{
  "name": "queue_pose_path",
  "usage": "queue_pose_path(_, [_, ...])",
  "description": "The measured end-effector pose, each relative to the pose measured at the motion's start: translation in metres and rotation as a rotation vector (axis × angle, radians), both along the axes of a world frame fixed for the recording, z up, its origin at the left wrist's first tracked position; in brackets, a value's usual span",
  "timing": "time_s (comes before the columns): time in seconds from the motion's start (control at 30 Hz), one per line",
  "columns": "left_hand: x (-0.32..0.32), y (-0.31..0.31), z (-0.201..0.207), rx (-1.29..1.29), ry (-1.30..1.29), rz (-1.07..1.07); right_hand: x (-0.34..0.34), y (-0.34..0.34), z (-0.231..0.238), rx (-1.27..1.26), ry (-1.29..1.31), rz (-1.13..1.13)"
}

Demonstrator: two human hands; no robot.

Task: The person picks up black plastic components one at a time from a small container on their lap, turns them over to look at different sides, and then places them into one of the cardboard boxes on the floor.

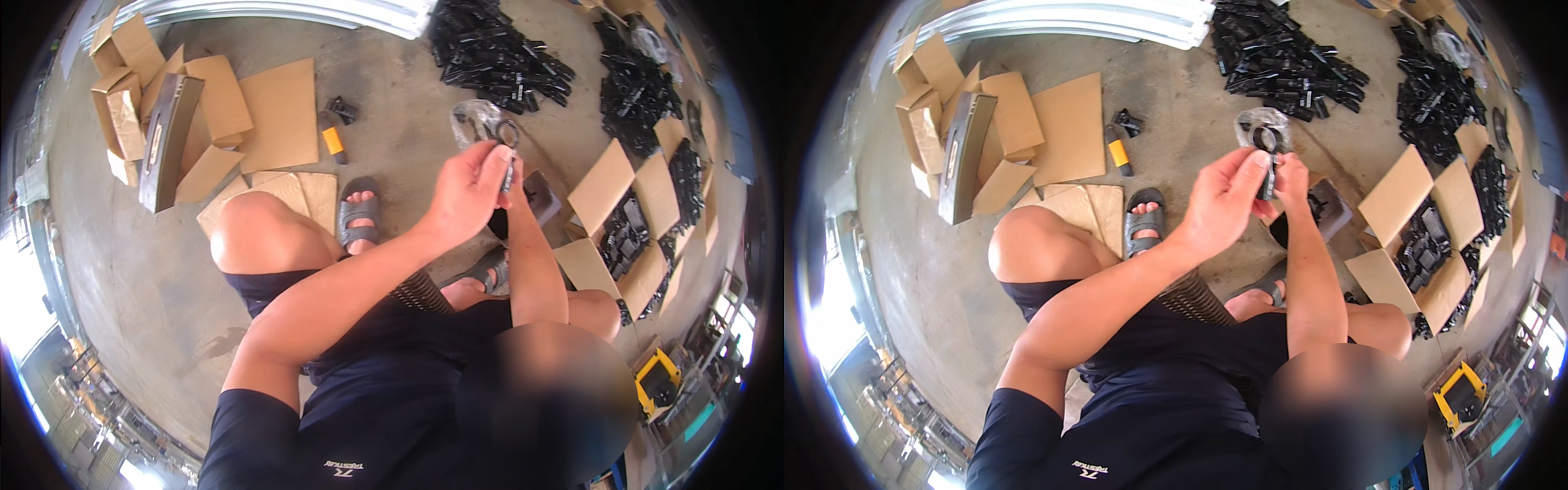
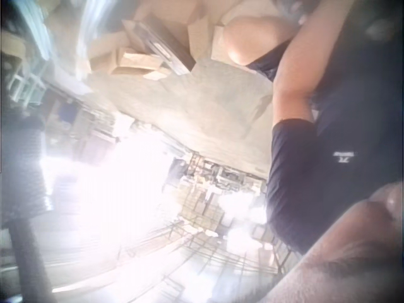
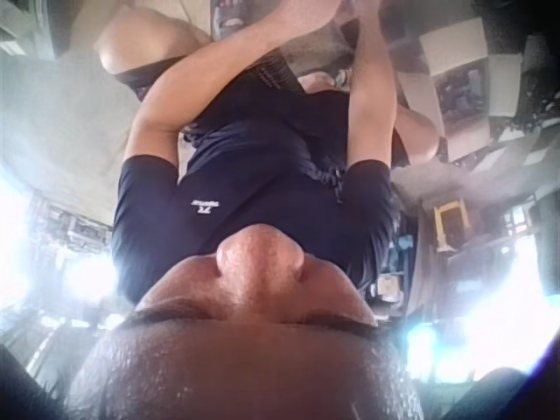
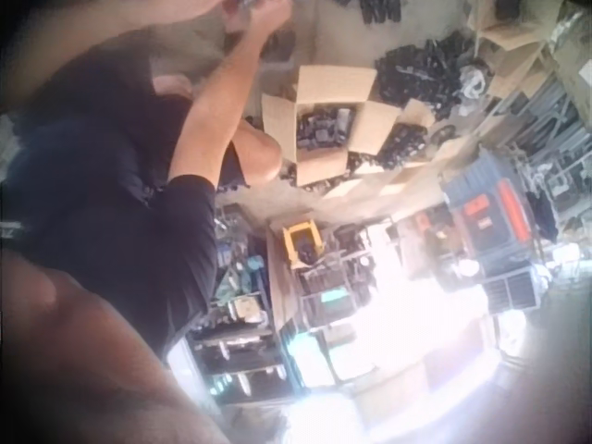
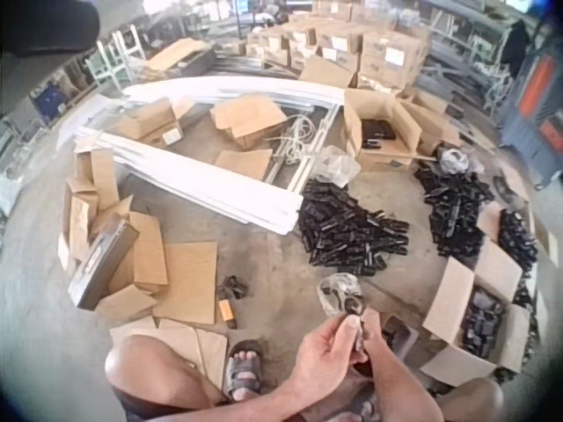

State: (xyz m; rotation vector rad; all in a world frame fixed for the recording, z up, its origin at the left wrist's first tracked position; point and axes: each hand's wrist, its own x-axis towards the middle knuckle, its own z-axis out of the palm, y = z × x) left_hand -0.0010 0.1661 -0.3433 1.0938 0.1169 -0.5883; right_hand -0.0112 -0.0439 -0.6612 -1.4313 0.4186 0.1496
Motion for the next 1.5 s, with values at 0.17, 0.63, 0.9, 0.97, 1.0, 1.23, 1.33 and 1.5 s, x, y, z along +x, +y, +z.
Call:
queue_pose_path(0.17, [0.006, 0.019, -0.003, 0.044, -0.024, 0.109, 0.012, 0.016, 0.068, -0.826, 0.073, 0.352])
queue_pose_path(0.63, [0.030, 0.022, -0.012, 0.157, 0.014, 0.195, 0.016, 0.031, 0.066, -1.168, 0.417, 0.545])
queue_pose_path(0.9, [0.028, 0.013, -0.020, 0.173, 0.014, 0.145, 0.004, 0.011, 0.056, -1.094, 0.199, 0.274])
queue_pose_path(0.97, [0.028, 0.014, -0.019, 0.173, 0.010, 0.147, 0.006, 0.006, 0.067, -1.064, 0.041, 0.265])
queue_pose_path(1.0, [0.028, 0.014, -0.018, 0.152, 0.012, 0.153, 0.011, 0.006, 0.078, -1.034, 0.004, 0.225])
queue_pose_path(1.23, [0.021, 0.014, -0.006, -0.002, 0.006, 0.046, 0.040, 0.014, 0.259, -0.570, 0.086, 0.115])
queue_pose_path(1.33, [0.015, 0.006, 0.002, -0.074, 0.003, -0.030, 0.013, 0.021, 0.345, -0.457, -0.119, 0.055])
queue_pose_path(1.5, [0.003, 0.007, 0.014, -0.114, -0.023, -0.100, -0.038, 0.038, 0.388, -0.300, -0.168, -0.011])
